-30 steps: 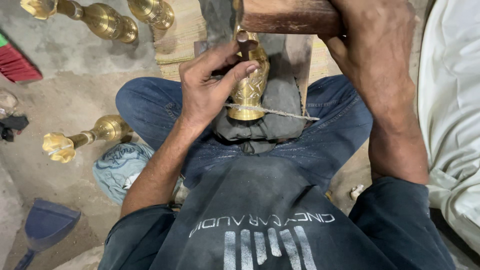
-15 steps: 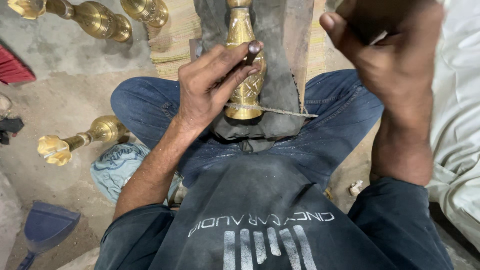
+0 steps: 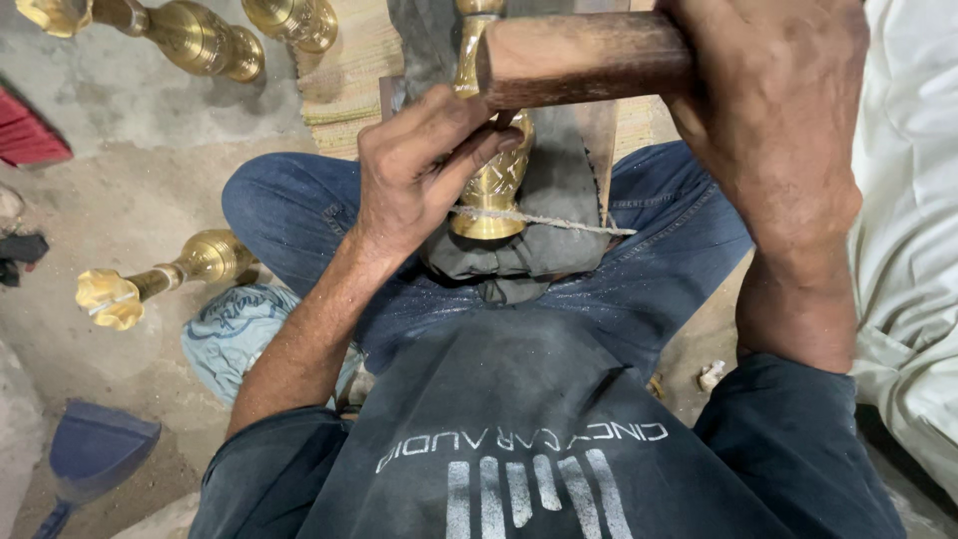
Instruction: The person sits cross-legged on the floor with a brass vase held against a sandbag on their lap. They hold a punch against the vase's engraved surface and strike it with a wooden mallet, repositioning the punch repeatedly to work the decorative pattern around the vase.
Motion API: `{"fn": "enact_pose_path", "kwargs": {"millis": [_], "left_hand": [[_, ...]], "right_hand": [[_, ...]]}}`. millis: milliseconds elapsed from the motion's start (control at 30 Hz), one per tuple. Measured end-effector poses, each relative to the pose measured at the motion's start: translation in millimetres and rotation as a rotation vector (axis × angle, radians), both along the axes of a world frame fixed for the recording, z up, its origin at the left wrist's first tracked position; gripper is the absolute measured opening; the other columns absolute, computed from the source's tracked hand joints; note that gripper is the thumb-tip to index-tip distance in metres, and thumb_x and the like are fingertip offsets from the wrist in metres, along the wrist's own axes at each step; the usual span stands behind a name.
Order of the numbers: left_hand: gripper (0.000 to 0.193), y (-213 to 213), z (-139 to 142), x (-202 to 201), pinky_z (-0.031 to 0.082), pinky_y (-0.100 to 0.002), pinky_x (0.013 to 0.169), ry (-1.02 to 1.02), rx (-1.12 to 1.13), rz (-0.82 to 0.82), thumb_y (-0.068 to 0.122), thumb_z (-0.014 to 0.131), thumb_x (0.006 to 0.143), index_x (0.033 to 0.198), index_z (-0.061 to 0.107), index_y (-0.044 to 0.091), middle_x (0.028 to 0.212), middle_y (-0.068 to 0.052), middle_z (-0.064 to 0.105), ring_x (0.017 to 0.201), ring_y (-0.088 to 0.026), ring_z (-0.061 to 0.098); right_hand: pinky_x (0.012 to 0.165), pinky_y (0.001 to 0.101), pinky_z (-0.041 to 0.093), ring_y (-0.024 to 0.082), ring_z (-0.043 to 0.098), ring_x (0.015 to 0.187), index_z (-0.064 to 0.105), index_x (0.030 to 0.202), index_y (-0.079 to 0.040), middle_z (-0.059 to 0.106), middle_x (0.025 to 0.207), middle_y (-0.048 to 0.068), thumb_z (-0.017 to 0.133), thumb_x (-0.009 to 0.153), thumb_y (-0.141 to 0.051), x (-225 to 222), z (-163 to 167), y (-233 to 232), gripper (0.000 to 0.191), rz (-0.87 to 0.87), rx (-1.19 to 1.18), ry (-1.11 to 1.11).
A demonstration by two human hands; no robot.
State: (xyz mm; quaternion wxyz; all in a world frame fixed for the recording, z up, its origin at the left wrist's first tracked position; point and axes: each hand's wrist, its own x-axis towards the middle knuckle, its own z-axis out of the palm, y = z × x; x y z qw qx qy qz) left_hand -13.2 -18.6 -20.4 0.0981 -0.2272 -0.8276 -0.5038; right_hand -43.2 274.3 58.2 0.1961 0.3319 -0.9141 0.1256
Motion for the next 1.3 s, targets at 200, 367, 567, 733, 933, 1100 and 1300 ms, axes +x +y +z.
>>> {"fn": "enact_pose_path", "kwargs": {"millis": [200,367,567,733,933,1100,1300], "left_hand": [[0.036,6,13,8,0.063,-0.023,0.074,-0.085,0.125,0.045,0.01,0.081,0.104,0.137,0.068,0.011,0.106,-0.002,0.075,0.09,-0.009,0.074],[0.036,4,14,7,0.058,-0.025,0.07,-0.061,0.048,0.059,0.009,0.083,0.102,0.136,0.069,0.01,0.1,-0.003,0.072,0.083,-0.01,0.071],[0.035,3,12,4,0.054,-0.03,0.066,-0.047,-0.005,0.073,0.01,0.085,0.1,0.131,0.07,0.006,0.092,-0.004,0.067,0.078,-0.012,0.065],[0.03,4,7,2,0.058,-0.025,0.065,-0.037,0.009,0.053,0.012,0.084,0.1,0.127,0.071,0.008,0.093,-0.002,0.068,0.078,-0.009,0.067],[0.031,2,5,1,0.06,-0.024,0.071,-0.017,0.004,0.025,0.011,0.082,0.103,0.131,0.07,0.006,0.101,-0.002,0.069,0.086,-0.009,0.07],[0.033,3,8,0,0.059,-0.024,0.067,-0.021,0.014,0.033,0.013,0.083,0.102,0.131,0.07,0.006,0.098,-0.003,0.068,0.085,-0.01,0.069],[0.035,14,8,10,0.056,-0.025,0.065,-0.084,0.065,0.154,0.014,0.083,0.101,0.133,0.069,0.007,0.097,-0.001,0.072,0.08,-0.008,0.068]], "right_hand": [[0.076,0.0264,0.053,0.017,0.069,0.092,0.06,0.129,0.002,0.066,0.107,0.008,0.069,0.104,0.005,-2,-14,7,0.026,0.035,-0.346,-0.242],[0.077,0.0301,0.054,0.019,0.07,0.092,0.06,0.124,0.0,0.069,0.108,0.008,0.073,0.101,0.003,0,-18,3,0.027,-0.027,-0.448,-0.299],[0.081,0.0362,0.052,0.026,0.068,0.094,0.063,0.122,-0.002,0.069,0.107,0.01,0.078,0.093,0.002,-1,4,-3,0.033,-0.015,-0.037,-0.084],[0.085,0.0393,0.051,0.029,0.066,0.097,0.063,0.123,-0.003,0.068,0.108,0.012,0.078,0.089,0.002,-2,7,-5,0.037,-0.023,-0.017,-0.05],[0.089,0.043,0.049,0.033,0.064,0.099,0.064,0.123,-0.003,0.066,0.109,0.014,0.079,0.084,0.002,-1,8,-6,0.042,-0.026,-0.004,-0.064],[0.091,0.045,0.05,0.036,0.065,0.099,0.065,0.123,-0.002,0.067,0.108,0.016,0.08,0.079,0.004,-2,9,-7,0.047,-0.008,0.051,-0.02],[0.081,0.0349,0.053,0.025,0.068,0.093,0.063,0.125,0.0,0.068,0.107,0.012,0.069,0.089,0.013,-6,-10,3,0.039,-0.019,-0.008,-0.041]]}}
